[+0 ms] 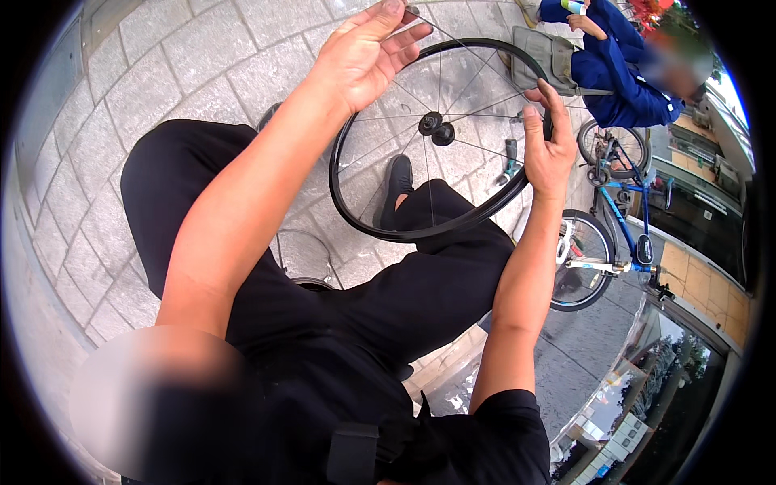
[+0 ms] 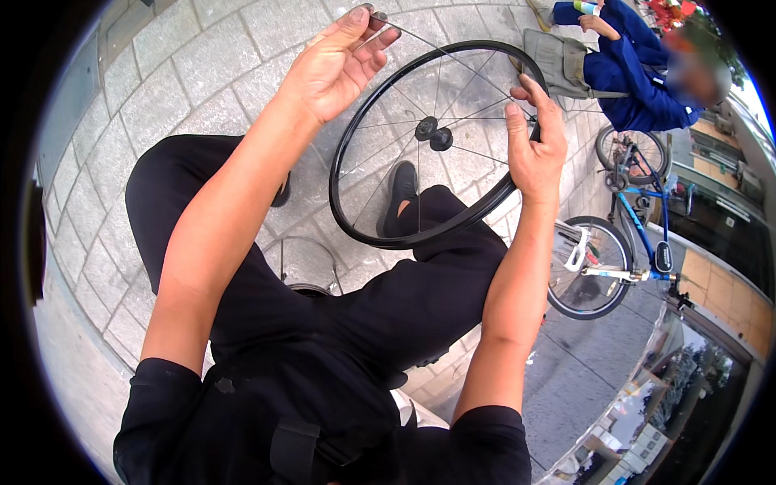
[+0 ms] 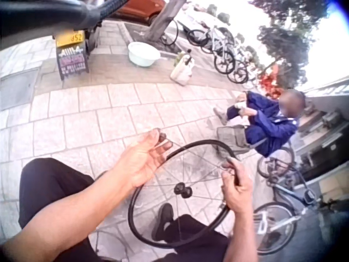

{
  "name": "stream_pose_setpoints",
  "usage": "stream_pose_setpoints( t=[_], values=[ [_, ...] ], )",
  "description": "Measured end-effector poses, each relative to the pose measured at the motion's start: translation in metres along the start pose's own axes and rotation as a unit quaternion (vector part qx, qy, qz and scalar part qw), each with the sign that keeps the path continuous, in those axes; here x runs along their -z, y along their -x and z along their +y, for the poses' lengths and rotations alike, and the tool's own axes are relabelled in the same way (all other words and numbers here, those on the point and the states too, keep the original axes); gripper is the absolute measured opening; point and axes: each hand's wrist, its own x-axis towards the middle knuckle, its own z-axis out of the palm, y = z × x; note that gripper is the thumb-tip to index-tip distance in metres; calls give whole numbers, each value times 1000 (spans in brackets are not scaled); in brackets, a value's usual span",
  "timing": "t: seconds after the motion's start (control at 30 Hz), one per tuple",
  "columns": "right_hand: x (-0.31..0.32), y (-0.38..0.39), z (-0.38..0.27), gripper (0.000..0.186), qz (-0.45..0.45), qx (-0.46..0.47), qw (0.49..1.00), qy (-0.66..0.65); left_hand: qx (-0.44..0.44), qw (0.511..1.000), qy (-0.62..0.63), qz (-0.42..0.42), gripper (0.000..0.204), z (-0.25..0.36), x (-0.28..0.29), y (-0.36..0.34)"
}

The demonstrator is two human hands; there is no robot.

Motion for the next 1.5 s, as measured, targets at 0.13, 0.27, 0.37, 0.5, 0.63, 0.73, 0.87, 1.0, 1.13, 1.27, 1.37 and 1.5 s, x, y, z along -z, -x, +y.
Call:
stream_pose_setpoints(
  t=[0.13,0.27,0.37,0.5,0.63,0.73,0.87,1.0,1.13,1.27,1.37,1.5],
  values=[
    [-2,-2,2,44,42,-24,999,-19,-77,995,2,68,15,11,28,-16],
    [1,0,9,43,44,-36,998,-27,-135,980,-82,121,22,20,56,-13],
    [1,1,13,41,39,-31,999,-20,-122,968,-107,192,28,9,76,-13],
    [1,3,12,40,33,-31,999,-16,-91,947,-163,262,30,-11,105,-15],
    [1,4,8,37,30,-46,998,-19,-79,935,-200,283,35,-20,122,-21],
    [1,4,8,35,29,-36,999,-16,-79,926,-221,297,35,-21,124,-25],
    [0,3,7,34,29,-28,999,-16,-82,919,-239,303,35,-24,126,-31],
    [-1,2,2,34,30,-32,999,-18,-82,913,-256,307,37,-31,126,-33],
    [-1,2,1,33,27,-17,999,-7,-78,908,-270,312,39,-34,130,-35],
    [-2,2,-1,32,28,-16,999,-9,-82,908,-268,311,41,-33,133,-36],
    [-2,0,-1,31,23,-3,1000,-6,-85,911,-260,309,42,-33,136,-37],
    [-2,1,0,31,25,-1,1000,-7,-94,908,-252,321,35,-36,138,-39]
  ],
)
